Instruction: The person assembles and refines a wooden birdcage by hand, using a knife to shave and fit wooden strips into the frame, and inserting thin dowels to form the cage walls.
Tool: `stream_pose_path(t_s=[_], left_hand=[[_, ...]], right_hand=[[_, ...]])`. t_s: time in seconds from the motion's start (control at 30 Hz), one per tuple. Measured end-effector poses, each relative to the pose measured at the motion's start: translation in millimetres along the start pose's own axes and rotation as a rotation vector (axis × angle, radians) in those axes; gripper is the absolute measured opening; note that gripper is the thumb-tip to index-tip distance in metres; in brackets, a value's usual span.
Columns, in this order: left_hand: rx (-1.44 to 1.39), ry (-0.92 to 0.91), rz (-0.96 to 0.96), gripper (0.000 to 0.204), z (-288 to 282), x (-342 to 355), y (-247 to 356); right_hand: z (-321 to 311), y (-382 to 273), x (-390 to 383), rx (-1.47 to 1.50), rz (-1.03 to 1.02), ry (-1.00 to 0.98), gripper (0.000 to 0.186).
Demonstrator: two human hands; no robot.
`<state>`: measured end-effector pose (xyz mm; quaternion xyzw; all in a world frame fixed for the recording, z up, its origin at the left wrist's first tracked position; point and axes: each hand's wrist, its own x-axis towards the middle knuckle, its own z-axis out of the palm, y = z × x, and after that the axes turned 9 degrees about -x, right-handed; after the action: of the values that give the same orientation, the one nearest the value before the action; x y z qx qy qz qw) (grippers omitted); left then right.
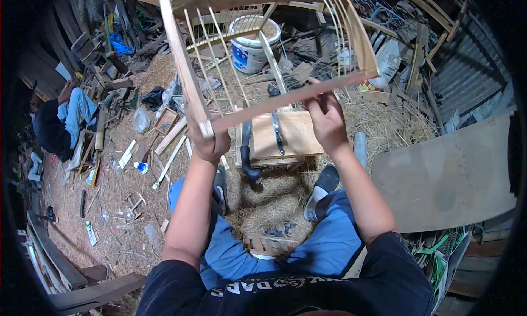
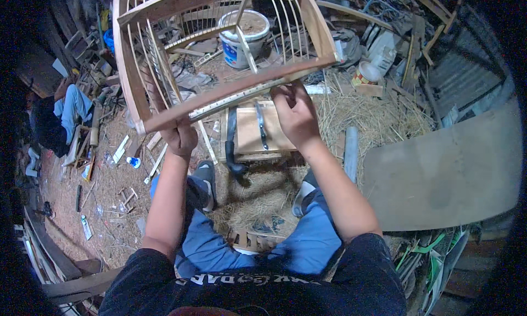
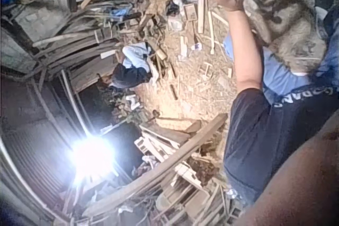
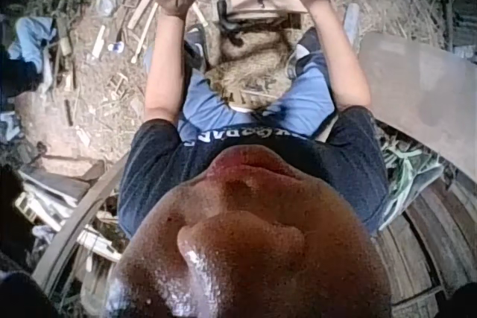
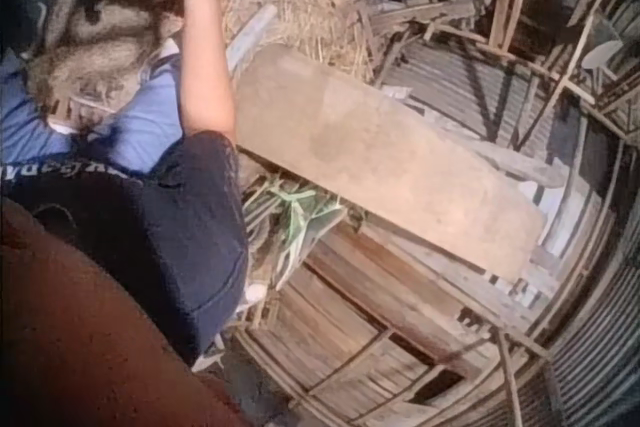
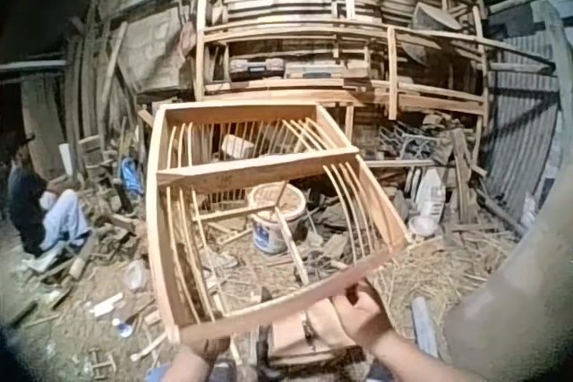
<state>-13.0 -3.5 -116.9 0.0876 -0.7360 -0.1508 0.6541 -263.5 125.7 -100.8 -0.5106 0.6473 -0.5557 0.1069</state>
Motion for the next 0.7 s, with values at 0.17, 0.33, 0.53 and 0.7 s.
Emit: stream_pose_path(t_s=[0.17, 0.33, 0.53, 0.7], left_hand=[[0.183, -0.117, 0.109, 0.08, -20.1, -28.6, -24.6], [0.241, -0.247, 0.053, 0.082, -34.8, -50.9, -37.8], [0.031, -0.331, -0.227, 0.078, -33.7, -42.8, -17.0], [-0.05, -0.356, -0.334, 0.075, -37.5, -45.6, -11.9]], right_hand=[[7.1, -25.2, -10.3, 0.225, 0.032, 0.028, 0.044], [7.9, -26.8, -17.5, 0.276, 0.163, -0.019, 0.046], [14.4, -30.8, -24.7, 0.532, 0.049, 0.075, 0.049], [15.1, -16.6, -17.0, -0.248, -0.318, 0.15, 0.046]])
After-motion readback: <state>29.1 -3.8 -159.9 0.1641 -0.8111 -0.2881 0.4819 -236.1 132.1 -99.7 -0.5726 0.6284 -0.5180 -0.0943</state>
